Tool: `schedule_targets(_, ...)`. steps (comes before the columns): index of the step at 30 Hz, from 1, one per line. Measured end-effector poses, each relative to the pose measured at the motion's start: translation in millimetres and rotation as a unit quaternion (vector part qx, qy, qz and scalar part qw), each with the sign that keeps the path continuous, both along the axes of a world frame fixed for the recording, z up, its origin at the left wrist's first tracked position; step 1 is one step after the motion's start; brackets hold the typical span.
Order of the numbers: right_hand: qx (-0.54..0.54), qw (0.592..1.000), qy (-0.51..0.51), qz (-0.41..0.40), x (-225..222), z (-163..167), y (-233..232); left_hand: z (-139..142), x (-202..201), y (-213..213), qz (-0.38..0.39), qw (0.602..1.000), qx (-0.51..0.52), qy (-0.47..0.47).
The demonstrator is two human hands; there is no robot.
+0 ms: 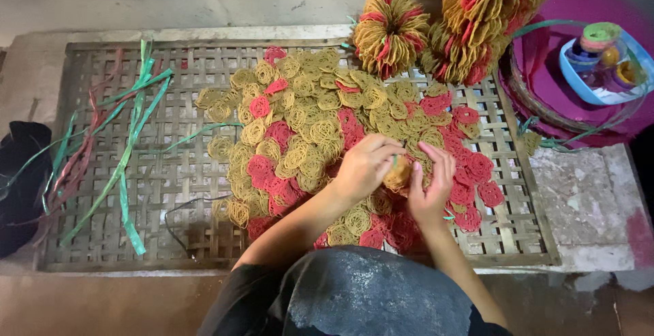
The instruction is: The person threads pre-made red and yellow coiled decorations onto a green plastic stick. They repeatedly pick up a coil, align it with the stick, and slide it down, building a vertical stack of decorations.
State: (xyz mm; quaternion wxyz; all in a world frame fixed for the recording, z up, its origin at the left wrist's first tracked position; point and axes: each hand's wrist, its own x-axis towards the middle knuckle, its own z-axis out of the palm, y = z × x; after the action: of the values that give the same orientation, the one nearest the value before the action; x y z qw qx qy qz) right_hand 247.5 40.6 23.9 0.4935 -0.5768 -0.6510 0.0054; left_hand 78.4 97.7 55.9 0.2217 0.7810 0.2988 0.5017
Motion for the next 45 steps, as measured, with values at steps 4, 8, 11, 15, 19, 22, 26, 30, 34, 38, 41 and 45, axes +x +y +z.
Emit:
schedule_targets(4,-0.035,0.999,0.009,0.041,5.5,-8.3,7.6,-1.1,16.1,4.8,-0.064,0.994,-0.087,-0.026)
schedule_targets(8,-0.151,0.967,0.193,0.07,11.7,-35.7,10.1,-24.5,10.2,27.1,-0.038,0.982,-0.186,0.021)
schedule_targets(11,-0.151,0.922,0.333,0.128,14.7,-52.2,9.9,-43.2,-16.0,66.7,0.094,0.967,-0.154,0.18)
schedule_targets(15,-0.147,0.889,0.398,0.173,11.3,-58.9,11.1,-59.4,-40.7,86.5,0.139,0.891,-0.227,0.368)
schedule_targets(19,-0.16,0.887,0.396,0.174,3.9,-57.0,16.7,-61.6,-30.3,94.0,0.171,0.836,-0.192,0.484)
schedule_targets(22,-0.15,0.902,0.362,0.18,1.1,-53.8,20.0,-60.5,-22.6,103.8,0.202,0.806,-0.131,0.541)
schedule_targets(26,-0.171,0.899,0.366,0.171,1.5,-52.6,17.1,-61.1,-27.1,106.1,0.193,0.817,-0.149,0.522)
schedule_targets(30,-0.18,0.905,0.355,0.152,2.0,-53.7,13.4,-59.0,-31.1,104.8,0.194,0.843,-0.128,0.485)
schedule_targets(34,-0.194,0.907,0.345,0.141,0.2,-52.4,11.6,-54.4,-35.8,92.6,0.192,0.888,-0.104,0.405)
schedule_targets(38,-0.184,0.908,0.348,0.142,-2.3,-49.7,11.4,-54.0,-34.4,77.4,0.129,0.913,-0.107,0.372)
schedule_targets(41,-0.181,0.905,0.359,0.138,-4.5,-49.7,11.2,-59.8,-14.3,74.9,0.093,0.918,-0.03,0.383)
schedule_targets(45,-0.167,0.904,0.367,0.14,-6.5,-50.8,13.1,-64.2,11.9,86.4,0.036,0.91,0.051,0.41)
